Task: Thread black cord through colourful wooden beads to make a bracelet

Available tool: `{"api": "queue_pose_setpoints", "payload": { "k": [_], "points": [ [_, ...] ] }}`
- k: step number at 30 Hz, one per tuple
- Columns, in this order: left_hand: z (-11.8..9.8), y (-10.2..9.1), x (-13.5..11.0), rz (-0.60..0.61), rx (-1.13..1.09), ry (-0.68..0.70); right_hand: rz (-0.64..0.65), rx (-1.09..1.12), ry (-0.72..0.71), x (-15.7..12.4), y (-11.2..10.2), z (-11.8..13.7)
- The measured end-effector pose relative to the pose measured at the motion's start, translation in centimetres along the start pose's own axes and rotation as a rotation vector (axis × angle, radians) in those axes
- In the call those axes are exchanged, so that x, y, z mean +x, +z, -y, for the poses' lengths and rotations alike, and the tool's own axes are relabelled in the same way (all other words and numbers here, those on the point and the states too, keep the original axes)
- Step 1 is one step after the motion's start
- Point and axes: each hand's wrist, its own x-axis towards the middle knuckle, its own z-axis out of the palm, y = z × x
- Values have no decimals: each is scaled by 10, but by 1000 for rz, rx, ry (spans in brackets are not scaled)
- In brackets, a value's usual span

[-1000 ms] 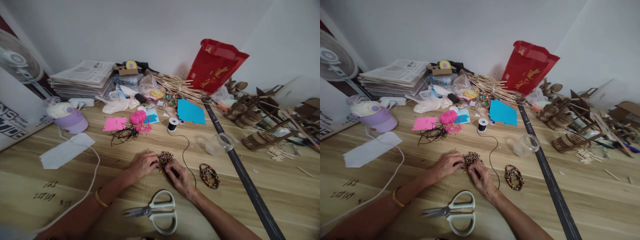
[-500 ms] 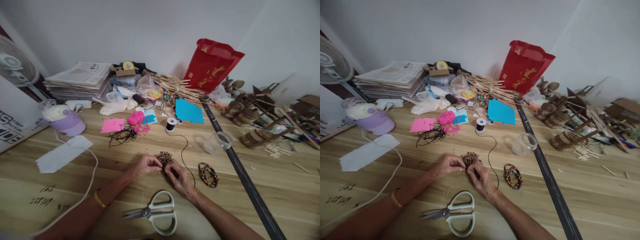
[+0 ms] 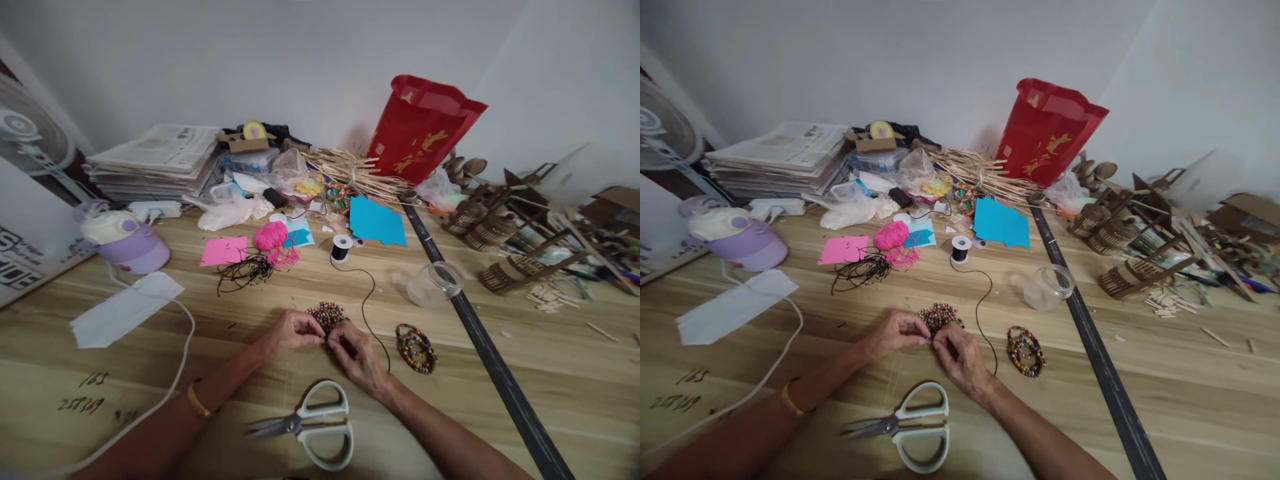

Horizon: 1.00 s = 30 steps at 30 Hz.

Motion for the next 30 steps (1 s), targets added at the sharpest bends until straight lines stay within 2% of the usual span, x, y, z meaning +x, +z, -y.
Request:
{"api": "queue_pose_setpoints", "payload": {
  "k": [14, 30],
  "points": [
    [3, 1, 1, 46, -22, 23, 10, 3, -8, 1, 0, 1],
    [-2, 3, 0, 22, -18, 4, 28, 25, -23, 0, 1, -1]
  ]
}}
